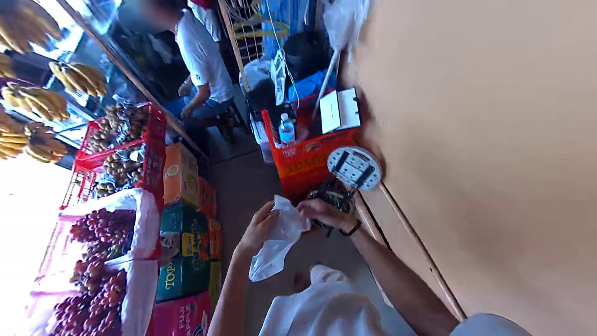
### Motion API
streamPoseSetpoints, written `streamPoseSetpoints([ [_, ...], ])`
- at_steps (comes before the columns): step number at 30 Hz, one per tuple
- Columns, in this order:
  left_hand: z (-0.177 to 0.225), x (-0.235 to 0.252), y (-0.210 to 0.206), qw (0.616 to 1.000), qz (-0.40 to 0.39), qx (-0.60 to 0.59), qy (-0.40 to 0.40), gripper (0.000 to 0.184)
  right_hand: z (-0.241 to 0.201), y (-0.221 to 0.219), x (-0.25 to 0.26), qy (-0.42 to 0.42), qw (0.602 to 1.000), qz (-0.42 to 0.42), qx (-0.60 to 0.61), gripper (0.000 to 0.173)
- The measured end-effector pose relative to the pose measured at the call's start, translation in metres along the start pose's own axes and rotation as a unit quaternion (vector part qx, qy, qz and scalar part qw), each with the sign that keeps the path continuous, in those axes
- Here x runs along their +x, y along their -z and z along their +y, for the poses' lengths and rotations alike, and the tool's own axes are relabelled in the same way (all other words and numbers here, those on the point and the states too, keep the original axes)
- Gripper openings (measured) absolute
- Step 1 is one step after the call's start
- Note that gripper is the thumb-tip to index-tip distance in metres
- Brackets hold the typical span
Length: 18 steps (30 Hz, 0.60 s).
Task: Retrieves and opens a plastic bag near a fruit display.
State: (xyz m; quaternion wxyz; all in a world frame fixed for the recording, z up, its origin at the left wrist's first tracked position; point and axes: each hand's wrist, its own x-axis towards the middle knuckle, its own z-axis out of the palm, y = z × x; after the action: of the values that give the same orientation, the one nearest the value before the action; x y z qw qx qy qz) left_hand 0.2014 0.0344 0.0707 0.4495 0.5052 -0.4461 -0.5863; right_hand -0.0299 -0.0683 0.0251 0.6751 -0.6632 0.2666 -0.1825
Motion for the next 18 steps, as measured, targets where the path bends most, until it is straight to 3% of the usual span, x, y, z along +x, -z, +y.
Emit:
streamPoseSetpoints([
  [2,0.009,0.008,0.039,0.999,0.031,0.031,-0.006,0.037,-0.008,-0.009,0.040,-0.001,0.999,-0.041,0.018,0.023],
  [9,0.020,0.066,0.142,0.984,0.062,0.165,0.007,0.029,-0.014,-0.007,0.167,-0.027,0.998,-0.048,0.029,0.027],
  [15,0.035,0.192,0.202,0.943,0.066,0.322,0.051,0.028,-0.006,0.067,0.241,-0.010,0.987,0.123,-0.104,0.025],
  [18,0.061,0.260,0.205,0.941,0.027,0.336,0.007,0.023,-0.013,0.116,0.256,0.002,0.974,0.183,-0.135,0.027],
])
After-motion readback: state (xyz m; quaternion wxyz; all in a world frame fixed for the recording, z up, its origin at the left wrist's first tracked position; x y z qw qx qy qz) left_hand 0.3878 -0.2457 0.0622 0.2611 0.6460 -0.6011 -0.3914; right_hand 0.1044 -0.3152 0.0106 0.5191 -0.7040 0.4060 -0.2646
